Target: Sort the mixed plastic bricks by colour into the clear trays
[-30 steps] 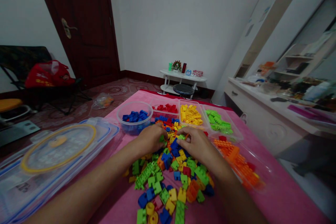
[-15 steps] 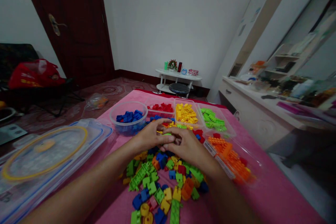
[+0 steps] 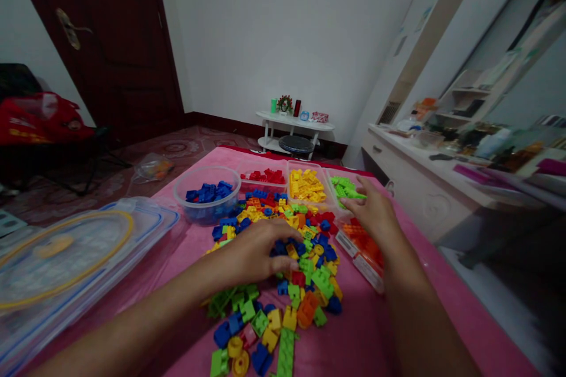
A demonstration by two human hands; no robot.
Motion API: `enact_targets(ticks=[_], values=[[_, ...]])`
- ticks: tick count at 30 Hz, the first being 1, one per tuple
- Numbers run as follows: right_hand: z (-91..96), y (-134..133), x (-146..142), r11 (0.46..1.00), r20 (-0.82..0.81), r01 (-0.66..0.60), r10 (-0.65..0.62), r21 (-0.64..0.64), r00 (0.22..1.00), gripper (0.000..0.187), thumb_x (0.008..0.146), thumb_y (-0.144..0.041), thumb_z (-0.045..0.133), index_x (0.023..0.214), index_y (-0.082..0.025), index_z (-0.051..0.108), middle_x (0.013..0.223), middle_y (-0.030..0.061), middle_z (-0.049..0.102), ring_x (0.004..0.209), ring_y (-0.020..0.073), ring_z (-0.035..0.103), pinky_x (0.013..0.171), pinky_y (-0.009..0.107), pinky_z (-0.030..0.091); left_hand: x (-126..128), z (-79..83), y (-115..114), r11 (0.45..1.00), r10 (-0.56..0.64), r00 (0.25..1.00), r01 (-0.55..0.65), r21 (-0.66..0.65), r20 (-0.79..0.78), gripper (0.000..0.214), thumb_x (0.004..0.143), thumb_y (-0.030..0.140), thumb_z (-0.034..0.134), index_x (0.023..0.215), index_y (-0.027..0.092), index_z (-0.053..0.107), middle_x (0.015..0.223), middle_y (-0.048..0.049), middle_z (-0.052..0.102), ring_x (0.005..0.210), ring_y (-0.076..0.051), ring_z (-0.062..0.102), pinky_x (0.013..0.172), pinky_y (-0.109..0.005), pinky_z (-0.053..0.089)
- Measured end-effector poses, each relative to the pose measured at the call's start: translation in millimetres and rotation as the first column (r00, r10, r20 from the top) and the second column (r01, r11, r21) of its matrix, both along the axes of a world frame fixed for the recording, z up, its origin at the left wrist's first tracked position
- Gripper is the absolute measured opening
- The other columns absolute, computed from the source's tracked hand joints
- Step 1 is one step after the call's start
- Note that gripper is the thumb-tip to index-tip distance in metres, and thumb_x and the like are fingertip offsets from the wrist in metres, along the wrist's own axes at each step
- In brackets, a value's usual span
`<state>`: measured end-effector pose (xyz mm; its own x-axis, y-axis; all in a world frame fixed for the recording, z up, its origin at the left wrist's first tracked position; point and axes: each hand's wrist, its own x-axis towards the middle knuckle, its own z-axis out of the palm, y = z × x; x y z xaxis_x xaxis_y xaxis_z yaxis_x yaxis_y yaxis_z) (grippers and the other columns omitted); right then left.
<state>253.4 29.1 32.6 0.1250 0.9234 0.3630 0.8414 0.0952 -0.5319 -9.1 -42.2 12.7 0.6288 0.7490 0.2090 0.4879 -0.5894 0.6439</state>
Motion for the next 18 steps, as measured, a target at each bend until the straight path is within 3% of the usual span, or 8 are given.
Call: enact_targets(ticks=[5,9,11,14,16,18], values=[[13.8,-19.6,-29.2,0.982,0.084,-0.165,0.173,-0.096,0.981,0.04,0.076,-0.035,0.062,0.111,-0.016,0.067,0.092,0.0098,0.071,0.077,0.0206,0.065,0.069,0.03,0.047,24.9,-10.1,-36.7,0.935,-0.311,0.935,0.334,0.124,-0.173,0.06,0.076,0.05,0.063,0.131,0.028,0.05,0.147,-0.0082,0.035,0.135,-0.035,0.029,0.108,-0.051,0.027],[16.7,-27.1,-41.6,0.972,0.083,-0.22,0.227,-0.088,0.97,0.037,0.076,-0.036,0.061,0.106,-0.017,0.069,0.081,0.0073,0.072,0.071,0.019,0.064,0.065,0.028,0.046,41.8,-30.3,-51.6,0.88,-0.377,0.876,0.44,0.181,-0.299,0.048,0.081,0.046,0.056,0.127,0.031,0.052,0.152,-0.0027,0.024,0.14,-0.036,0.011,0.109,-0.06,0.016],[14.4,-26.6,-42.3,0.969,0.09,-0.234,0.241,-0.084,0.966,0.034,0.077,-0.034,0.061,0.105,-0.017,0.07,0.08,0.0071,0.072,0.07,0.0184,0.064,0.065,0.027,0.046,45.6,-36.3,-49.4,0.895,-0.289,0.893,0.38,0.235,-0.346,0.043,0.081,0.045,0.055,0.121,0.029,0.057,0.152,-0.0034,0.026,0.14,-0.036,0.013,0.109,-0.061,0.015],[9.8,-23.8,-42.1,0.968,0.102,-0.239,0.247,-0.081,0.964,0.032,0.076,-0.031,0.06,0.103,-0.017,0.071,0.085,0.0073,0.072,0.072,0.0183,0.065,0.066,0.027,0.047,42.6,-36.8,-36.1,0.932,-0.016,0.923,0.153,0.329,-0.385,0.037,0.082,0.04,0.055,0.115,0.024,0.06,0.149,-0.0073,0.03,0.137,-0.037,0.021,0.108,-0.061,0.016],[7.5,-22.3,-42.7,0.964,0.09,-0.25,0.258,-0.09,0.962,0.031,0.076,-0.03,0.061,0.102,-0.018,0.07,0.092,0.0076,0.072,0.076,0.0185,0.065,0.067,0.027,0.047,35.3,-33.4,-23.7,0.928,0.144,0.911,0.011,0.373,-0.386,0.031,0.082,0.036,0.054,0.11,0.025,0.063,0.144,-0.0082,0.037,0.135,-0.036,0.027,0.108,-0.06,0.019],[6.2,-21.4,-43.5,0.955,0.076,-0.273,0.282,-0.113,0.956,0.029,0.076,-0.03,0.061,0.101,-0.018,0.07,0.097,0.0078,0.072,0.079,0.0189,0.065,0.067,0.027,0.048,25.6,-29.9,-10.4,0.918,0.212,0.901,-0.051,0.392,-0.378,0.027,0.081,0.033,0.057,0.106,0.027,0.064,0.138,-0.0074,0.044,0.132,-0.034,0.031,0.107,-0.058,0.022]])
